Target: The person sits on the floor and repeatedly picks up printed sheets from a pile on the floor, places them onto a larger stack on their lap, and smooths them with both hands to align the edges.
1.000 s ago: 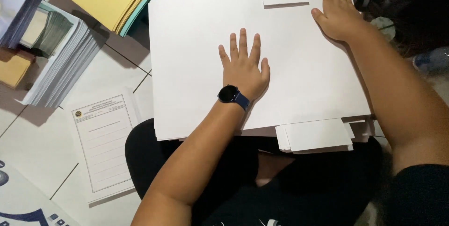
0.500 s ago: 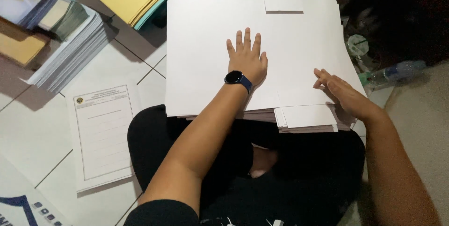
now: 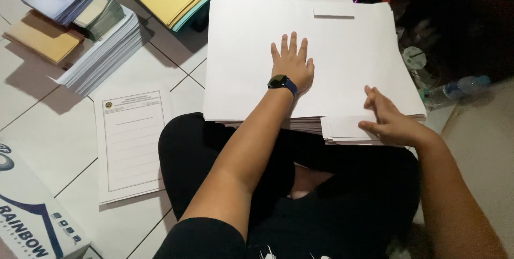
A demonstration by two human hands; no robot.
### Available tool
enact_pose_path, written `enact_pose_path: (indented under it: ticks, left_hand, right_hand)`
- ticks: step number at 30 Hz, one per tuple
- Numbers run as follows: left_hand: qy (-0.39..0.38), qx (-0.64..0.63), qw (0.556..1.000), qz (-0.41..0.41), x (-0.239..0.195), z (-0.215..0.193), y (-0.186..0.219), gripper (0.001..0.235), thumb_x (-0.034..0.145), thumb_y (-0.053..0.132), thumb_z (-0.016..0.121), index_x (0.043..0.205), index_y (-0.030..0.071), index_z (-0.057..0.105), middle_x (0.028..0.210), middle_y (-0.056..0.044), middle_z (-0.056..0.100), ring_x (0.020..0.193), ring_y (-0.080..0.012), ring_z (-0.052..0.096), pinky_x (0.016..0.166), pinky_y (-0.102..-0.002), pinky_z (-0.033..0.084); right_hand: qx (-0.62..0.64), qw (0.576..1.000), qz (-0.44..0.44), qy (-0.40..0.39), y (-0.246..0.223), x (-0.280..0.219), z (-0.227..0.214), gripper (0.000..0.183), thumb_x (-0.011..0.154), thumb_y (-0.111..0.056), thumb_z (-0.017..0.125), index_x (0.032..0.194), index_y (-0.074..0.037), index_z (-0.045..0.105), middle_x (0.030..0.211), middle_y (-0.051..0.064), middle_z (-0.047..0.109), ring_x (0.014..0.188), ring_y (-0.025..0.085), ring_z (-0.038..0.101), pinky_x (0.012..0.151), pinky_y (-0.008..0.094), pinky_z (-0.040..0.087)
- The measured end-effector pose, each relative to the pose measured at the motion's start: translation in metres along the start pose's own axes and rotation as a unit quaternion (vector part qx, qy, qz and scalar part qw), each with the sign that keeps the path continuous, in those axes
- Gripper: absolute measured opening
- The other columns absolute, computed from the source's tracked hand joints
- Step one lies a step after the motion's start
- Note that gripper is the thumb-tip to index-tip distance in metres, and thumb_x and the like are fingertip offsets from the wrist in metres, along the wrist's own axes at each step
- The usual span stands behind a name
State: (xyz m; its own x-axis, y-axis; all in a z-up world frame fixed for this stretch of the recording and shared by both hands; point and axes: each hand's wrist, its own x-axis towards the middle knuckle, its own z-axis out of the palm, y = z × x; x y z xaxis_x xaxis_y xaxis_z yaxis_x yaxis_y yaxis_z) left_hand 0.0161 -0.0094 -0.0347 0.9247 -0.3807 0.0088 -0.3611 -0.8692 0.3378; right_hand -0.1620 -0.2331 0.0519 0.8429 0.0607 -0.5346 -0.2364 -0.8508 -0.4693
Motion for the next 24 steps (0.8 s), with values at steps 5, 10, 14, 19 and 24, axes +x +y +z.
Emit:
enact_pose_path:
  ticks: [5, 10, 14, 19, 24]
  left_hand:
    - [-0.002, 0.029, 1.000, 0.010, -0.002, 0.005, 0.002, 0.066, 0.102, 0.043, 0.028, 0.163, 0.018, 0.024, 0.170, -0.015, 0.013, 0.157, -0.0371, 0.008, 0.123, -0.064, 0.008]
    - [-0.067, 0.004, 0.998, 0.013, -0.021, -0.035, 0.006, 0.063, 0.106, 0.036, 0.022, 0.166, 0.016, 0.020, 0.173, -0.017, 0.011, 0.160, -0.0344, 0.005, 0.126, -0.059, 0.000]
    - [-0.074, 0.001, 0.997, 0.013, -0.014, -0.017, 0.004, 0.063, 0.106, 0.036, 0.023, 0.166, 0.015, 0.020, 0.173, -0.018, 0.011, 0.160, -0.0350, 0.005, 0.126, -0.059, -0.001]
    - [0.077, 0.009, 0.997, -0.001, -0.003, 0.021, 0.005, 0.067, 0.098, 0.042, 0.040, 0.160, 0.018, 0.033, 0.169, -0.015, 0.022, 0.157, -0.0352, 0.017, 0.125, -0.062, 0.013]
    - [0.099, 0.004, 0.995, -0.012, -0.006, 0.017, 0.008, 0.066, 0.097, 0.042, 0.041, 0.159, 0.019, 0.036, 0.169, -0.014, 0.027, 0.157, -0.0340, 0.022, 0.126, -0.060, 0.016]
  right_hand:
    - [-0.249, 0.968, -0.034, 0.015, 0.005, 0.041, 0.018, 0.108, 0.088, -0.049, 0.069, 0.163, -0.006, 0.005, 0.172, 0.022, -0.001, 0.160, 0.035, 0.001, 0.125, 0.050, 0.012]
    - [-0.279, 0.959, -0.008, 0.055, -0.009, 0.110, -0.011, 0.105, 0.098, -0.081, 0.019, 0.165, 0.000, 0.011, 0.171, 0.026, 0.007, 0.159, 0.038, 0.005, 0.128, 0.049, 0.008]
    - [-0.288, 0.953, -0.001, 0.094, -0.040, 0.195, -0.035, 0.111, 0.097, -0.084, 0.015, 0.163, 0.005, 0.008, 0.170, 0.030, 0.004, 0.159, 0.039, 0.002, 0.128, 0.050, 0.007]
    - [-0.169, 0.974, 0.046, 0.147, -0.093, 0.258, -0.066, 0.094, 0.106, -0.059, 0.036, 0.163, -0.001, -0.011, 0.169, 0.019, -0.021, 0.158, 0.032, -0.019, 0.130, 0.048, -0.004]
    - [-0.198, 0.946, -0.114, 0.230, -0.079, 0.278, -0.070, 0.076, 0.104, -0.040, 0.044, 0.154, 0.012, 0.021, 0.158, 0.032, 0.019, 0.146, 0.045, 0.015, 0.121, 0.055, 0.011]
